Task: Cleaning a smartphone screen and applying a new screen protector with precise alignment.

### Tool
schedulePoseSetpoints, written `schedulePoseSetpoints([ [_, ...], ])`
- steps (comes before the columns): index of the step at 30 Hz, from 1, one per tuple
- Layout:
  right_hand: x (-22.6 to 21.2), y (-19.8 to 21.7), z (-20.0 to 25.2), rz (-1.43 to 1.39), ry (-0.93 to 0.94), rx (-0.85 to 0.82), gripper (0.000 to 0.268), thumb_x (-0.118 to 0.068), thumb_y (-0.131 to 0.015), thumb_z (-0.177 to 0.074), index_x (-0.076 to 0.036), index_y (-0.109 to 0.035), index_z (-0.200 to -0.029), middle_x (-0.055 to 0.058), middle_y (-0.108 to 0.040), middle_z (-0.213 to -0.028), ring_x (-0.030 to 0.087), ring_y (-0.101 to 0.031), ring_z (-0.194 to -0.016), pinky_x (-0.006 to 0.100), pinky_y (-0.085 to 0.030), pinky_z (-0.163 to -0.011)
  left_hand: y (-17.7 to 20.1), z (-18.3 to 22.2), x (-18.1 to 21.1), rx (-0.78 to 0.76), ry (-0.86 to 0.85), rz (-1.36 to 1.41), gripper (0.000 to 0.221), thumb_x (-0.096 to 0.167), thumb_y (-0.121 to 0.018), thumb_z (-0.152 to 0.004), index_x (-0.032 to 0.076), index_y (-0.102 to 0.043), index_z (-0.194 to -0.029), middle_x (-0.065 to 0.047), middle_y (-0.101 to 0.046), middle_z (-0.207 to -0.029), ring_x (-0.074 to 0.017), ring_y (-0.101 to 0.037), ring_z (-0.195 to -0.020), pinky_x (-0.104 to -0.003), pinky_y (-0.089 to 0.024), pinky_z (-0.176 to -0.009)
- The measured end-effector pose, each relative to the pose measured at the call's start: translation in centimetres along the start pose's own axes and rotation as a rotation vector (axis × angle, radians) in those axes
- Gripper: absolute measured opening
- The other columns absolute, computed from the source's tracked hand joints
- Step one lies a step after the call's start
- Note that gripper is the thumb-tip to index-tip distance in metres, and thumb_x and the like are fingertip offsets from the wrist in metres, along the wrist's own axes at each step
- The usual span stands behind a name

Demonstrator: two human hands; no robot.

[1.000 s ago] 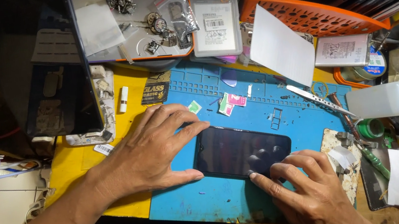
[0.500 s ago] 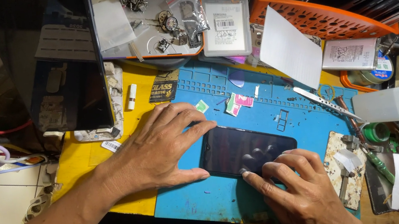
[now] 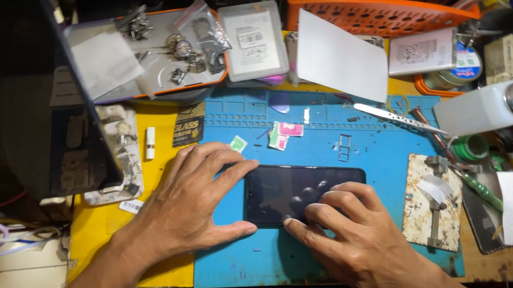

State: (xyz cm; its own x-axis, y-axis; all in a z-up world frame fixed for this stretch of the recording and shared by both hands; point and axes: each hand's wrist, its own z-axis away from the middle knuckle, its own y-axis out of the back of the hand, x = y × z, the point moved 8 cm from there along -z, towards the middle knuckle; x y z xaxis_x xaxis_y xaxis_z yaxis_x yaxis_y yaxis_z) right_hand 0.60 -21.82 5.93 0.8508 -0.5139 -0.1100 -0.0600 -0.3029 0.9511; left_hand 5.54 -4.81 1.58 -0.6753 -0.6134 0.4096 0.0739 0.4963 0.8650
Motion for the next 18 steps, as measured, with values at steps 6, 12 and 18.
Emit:
schedulePoseSetpoints([
  [6,-0.4,0.3,-0.6,0.009,0.009,0.049,0.022,-0.017,-0.053,-0.101,-0.014,-0.067,-0.118,0.005,-0.061,-0.101,0.026,-0.056,-0.088,0.046,-0.047,-0.086,-0.3,-0.1,-0.1,-0.017,0.013,-0.033,0.084,0.064,-0.083,-0.076,0.015,-0.058,-0.140,-0.008,-0.059,-0.129,-0.0296,-0.052,-0.125,-0.045,-0.041,-0.100],
  [12,-0.5,0.4,-1.1,-0.037,-0.001,0.067,0.020,-0.017,-0.054,-0.102,-0.012,-0.067,-0.117,0.007,-0.063,-0.102,0.028,-0.058,-0.089,0.046,-0.045,-0.087,-0.5,-0.1,0.0,-0.020,0.013,-0.040,0.084,0.064,-0.084,-0.074,0.016,-0.058,-0.139,-0.006,-0.059,-0.131,-0.0295,-0.053,-0.126,-0.045,-0.042,-0.101],
  [18,-0.9,0.1,-1.3,-0.022,-0.012,0.065,0.025,-0.019,-0.050,-0.102,-0.012,-0.067,-0.119,0.009,-0.061,-0.105,0.029,-0.058,-0.091,0.047,-0.046,-0.087,-0.4,-0.3,0.1,-0.013,0.003,-0.044,0.083,0.063,-0.083,-0.075,0.016,-0.058,-0.139,-0.006,-0.059,-0.131,-0.0294,-0.053,-0.125,-0.044,-0.042,-0.100],
])
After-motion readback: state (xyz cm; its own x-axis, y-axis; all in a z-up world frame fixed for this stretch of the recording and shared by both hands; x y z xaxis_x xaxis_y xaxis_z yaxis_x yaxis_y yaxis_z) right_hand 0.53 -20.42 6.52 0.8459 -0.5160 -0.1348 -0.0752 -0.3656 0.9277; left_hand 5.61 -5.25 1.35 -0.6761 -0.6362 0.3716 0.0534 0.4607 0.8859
